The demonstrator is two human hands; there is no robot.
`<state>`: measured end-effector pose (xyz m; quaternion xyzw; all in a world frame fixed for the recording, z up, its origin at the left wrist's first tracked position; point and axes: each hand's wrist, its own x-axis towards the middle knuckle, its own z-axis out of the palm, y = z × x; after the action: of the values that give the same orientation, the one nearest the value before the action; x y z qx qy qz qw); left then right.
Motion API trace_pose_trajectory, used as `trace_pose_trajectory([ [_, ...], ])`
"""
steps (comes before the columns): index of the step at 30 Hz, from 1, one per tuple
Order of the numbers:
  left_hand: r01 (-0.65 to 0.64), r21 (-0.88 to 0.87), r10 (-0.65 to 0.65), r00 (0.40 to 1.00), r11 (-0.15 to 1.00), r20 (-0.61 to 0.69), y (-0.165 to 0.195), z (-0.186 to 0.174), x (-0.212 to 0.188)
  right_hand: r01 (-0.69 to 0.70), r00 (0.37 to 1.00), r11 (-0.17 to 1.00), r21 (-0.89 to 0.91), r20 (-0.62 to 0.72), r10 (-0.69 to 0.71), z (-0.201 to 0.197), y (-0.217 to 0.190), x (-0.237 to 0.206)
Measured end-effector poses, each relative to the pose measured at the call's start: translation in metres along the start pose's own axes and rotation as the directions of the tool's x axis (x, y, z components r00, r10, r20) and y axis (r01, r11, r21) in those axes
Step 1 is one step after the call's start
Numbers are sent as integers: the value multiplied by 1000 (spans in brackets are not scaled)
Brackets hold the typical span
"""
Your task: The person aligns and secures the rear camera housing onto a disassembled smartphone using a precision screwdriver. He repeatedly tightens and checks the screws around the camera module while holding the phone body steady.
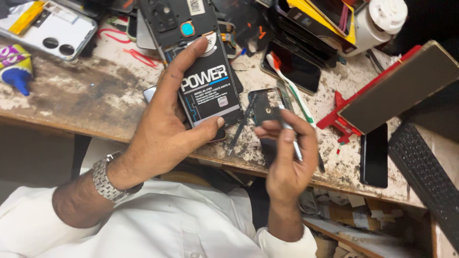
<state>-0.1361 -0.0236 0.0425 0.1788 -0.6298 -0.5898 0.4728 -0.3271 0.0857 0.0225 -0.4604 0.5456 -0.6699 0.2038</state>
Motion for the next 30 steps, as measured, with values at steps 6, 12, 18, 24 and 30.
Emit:
trace_pose_trajectory([
  [6,-71,407,82,997,911,-10,1,-16,-1,113,982,975,-193,174,-79,-12,-34,0],
  [12,-107,404,114,993,909,6,-1,-16,-3,307,949,756,-578,243,-200,-5,-54,-5],
  [18,-77,396,78,997,915,13,0,-16,-5,343,935,724,-599,293,-200,3,-50,-2],
  [24,-94,399,93,995,912,21,0,-17,-5,352,931,719,-599,304,-202,5,-49,0],
  [30,-96,389,96,995,916,20,1,-16,-4,340,935,718,-608,303,-186,3,-48,1],
])
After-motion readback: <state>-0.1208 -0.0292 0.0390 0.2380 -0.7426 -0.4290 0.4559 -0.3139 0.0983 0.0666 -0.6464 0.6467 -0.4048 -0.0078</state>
